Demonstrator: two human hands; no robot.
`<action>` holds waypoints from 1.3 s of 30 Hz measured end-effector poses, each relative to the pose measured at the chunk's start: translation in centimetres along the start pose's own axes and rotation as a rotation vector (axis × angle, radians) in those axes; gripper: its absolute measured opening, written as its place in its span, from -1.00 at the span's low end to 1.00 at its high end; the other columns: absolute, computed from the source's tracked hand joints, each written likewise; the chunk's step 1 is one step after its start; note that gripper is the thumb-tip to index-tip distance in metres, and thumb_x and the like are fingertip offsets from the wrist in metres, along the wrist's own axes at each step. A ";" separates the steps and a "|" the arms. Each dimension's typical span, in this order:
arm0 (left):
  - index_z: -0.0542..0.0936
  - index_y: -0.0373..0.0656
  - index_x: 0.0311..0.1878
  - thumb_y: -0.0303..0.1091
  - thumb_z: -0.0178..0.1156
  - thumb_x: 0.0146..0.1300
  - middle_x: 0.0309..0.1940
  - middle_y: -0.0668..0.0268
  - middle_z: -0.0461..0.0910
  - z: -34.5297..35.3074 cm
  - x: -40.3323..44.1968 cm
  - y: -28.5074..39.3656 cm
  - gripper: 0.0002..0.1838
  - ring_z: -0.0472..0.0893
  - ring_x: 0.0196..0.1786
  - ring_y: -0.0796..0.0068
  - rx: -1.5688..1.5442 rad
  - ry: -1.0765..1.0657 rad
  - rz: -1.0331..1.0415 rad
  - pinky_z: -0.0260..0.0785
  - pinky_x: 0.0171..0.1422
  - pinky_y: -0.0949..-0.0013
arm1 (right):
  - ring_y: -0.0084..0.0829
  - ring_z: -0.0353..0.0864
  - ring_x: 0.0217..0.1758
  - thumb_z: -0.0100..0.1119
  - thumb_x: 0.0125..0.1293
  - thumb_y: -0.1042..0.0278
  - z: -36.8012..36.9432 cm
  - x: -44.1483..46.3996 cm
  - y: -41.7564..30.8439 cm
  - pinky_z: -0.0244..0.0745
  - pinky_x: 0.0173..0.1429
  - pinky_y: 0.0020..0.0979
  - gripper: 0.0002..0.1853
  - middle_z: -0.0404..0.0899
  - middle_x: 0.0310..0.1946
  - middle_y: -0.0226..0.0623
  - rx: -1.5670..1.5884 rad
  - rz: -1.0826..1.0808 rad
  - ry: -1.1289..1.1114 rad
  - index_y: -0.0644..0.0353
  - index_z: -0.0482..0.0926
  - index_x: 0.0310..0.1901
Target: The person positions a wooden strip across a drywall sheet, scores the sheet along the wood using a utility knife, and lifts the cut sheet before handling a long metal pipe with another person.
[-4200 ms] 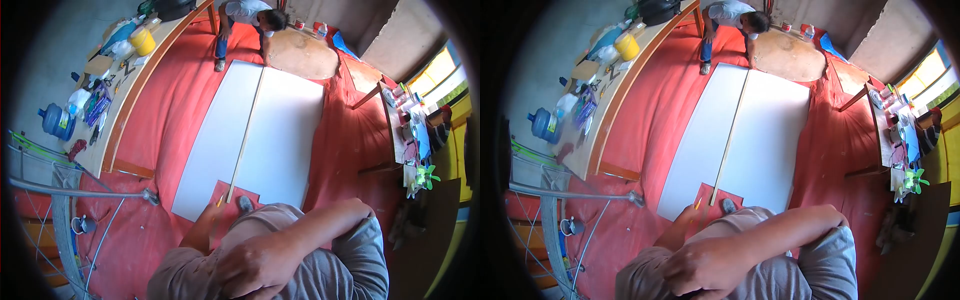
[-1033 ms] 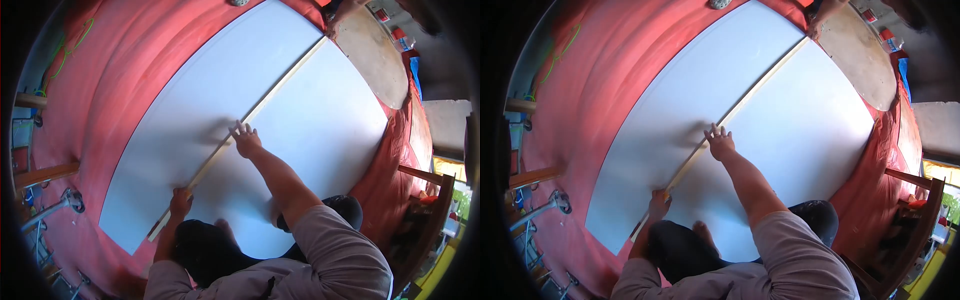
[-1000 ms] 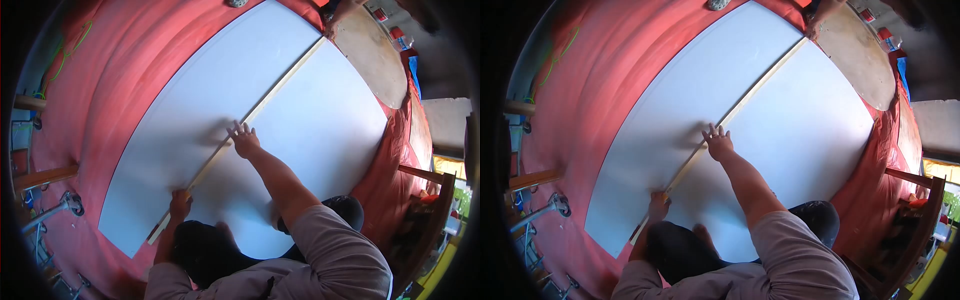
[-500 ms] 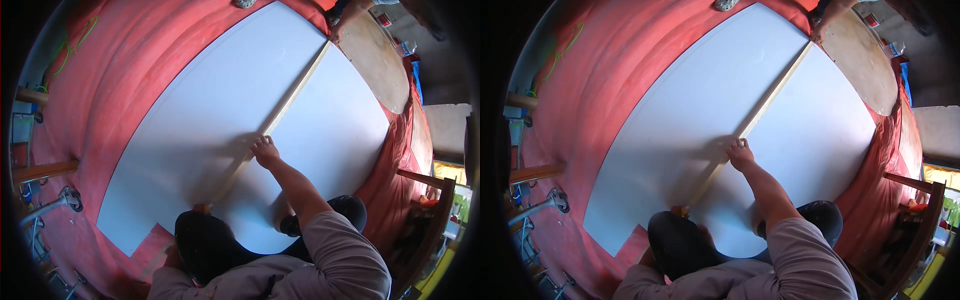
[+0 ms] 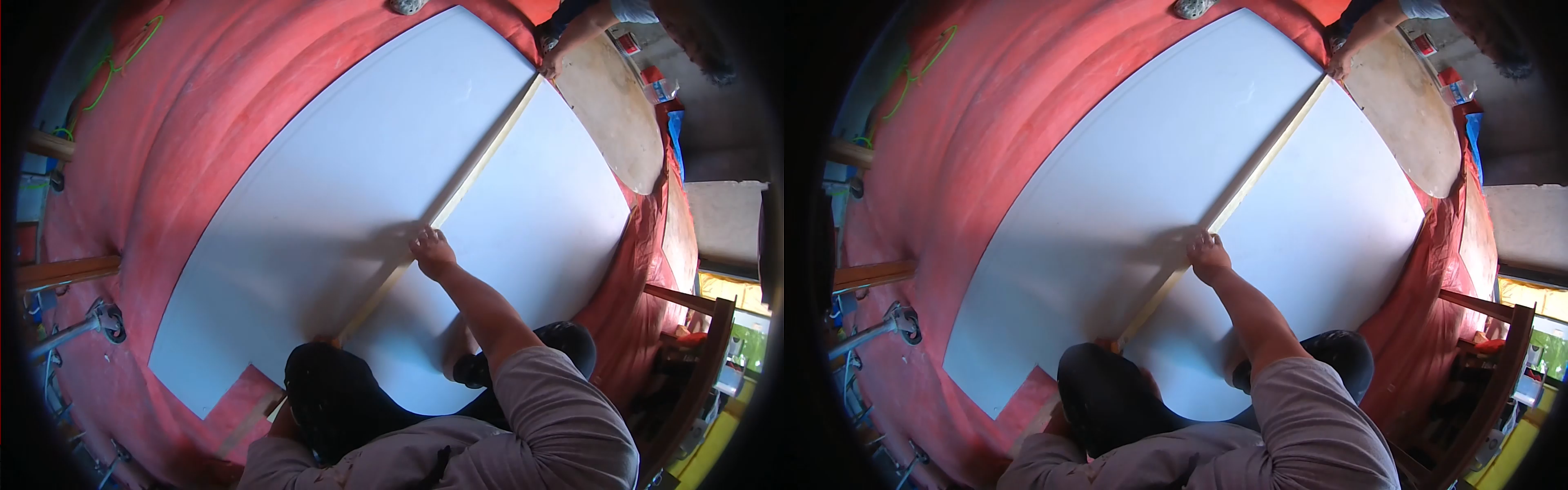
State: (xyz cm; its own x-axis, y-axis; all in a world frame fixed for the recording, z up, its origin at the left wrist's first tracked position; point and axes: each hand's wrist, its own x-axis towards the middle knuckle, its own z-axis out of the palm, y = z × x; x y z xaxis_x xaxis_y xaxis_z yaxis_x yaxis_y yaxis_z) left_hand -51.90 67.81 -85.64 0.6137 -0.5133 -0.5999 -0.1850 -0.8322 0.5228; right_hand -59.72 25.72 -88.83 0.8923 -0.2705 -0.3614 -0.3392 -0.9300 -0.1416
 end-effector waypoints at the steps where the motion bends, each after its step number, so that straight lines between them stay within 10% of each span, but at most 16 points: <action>1: 0.64 0.00 -0.01 -0.24 0.34 0.23 -0.06 0.06 0.61 0.0 0.0 -0.1 -0.73 0.65 0.05 -0.11 0.002 0.001 0.000 0.53 0.14 -0.05 | 0.06 0.28 0.57 0.09 0.38 0.39 -0.1 0.0 0.0 0.22 0.59 0.08 -0.64 0.48 0.34 0.01 0.007 -0.007 -0.012 0.07 0.61 0.19; 12: 0.64 -0.01 -0.03 -0.24 0.34 0.23 -0.06 0.06 0.61 -0.1 0.0 -1.0 -0.74 0.65 0.04 -0.11 0.003 -0.013 -0.013 0.53 0.13 -0.05 | 0.04 0.24 0.55 0.29 0.29 0.30 1.0 -0.7 -1.7 0.30 0.56 -0.01 -0.64 0.42 0.30 -0.09 0.097 -0.047 0.071 0.00 0.61 0.13; 27: 0.65 -0.02 -0.05 -0.24 0.34 0.22 -0.07 0.07 0.61 1.1 -1.9 -2.8 -0.75 0.65 0.04 -0.11 -0.064 0.000 -0.039 0.52 0.13 -0.04 | 0.16 0.06 0.65 0.44 0.21 -0.18 2.2 -2.2 -2.4 0.07 0.67 0.05 -0.09 0.12 0.56 0.08 0.193 0.309 0.057 -0.11 0.29 0.55; 39: 0.65 -0.03 -0.06 -0.24 0.33 0.22 -0.08 0.07 0.61 1.8 -2.2 -6.3 -0.76 0.65 0.03 -0.11 -0.147 0.031 -0.065 0.52 0.13 -0.04 | 0.01 0.14 0.62 0.51 0.20 -0.03 0.6 -1.9 -3.0 0.41 0.52 -0.08 -0.02 0.01 0.60 -0.11 0.285 0.294 0.075 0.08 0.24 0.57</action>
State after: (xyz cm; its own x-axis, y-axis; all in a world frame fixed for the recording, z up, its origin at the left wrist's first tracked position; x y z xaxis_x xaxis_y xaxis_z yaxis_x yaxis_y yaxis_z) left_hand -53.48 73.79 -88.67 0.6448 -0.4505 -0.6175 -0.0314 -0.8228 0.5675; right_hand -60.59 29.18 -88.23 0.7609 -0.5411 -0.3582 -0.6422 -0.7072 -0.2958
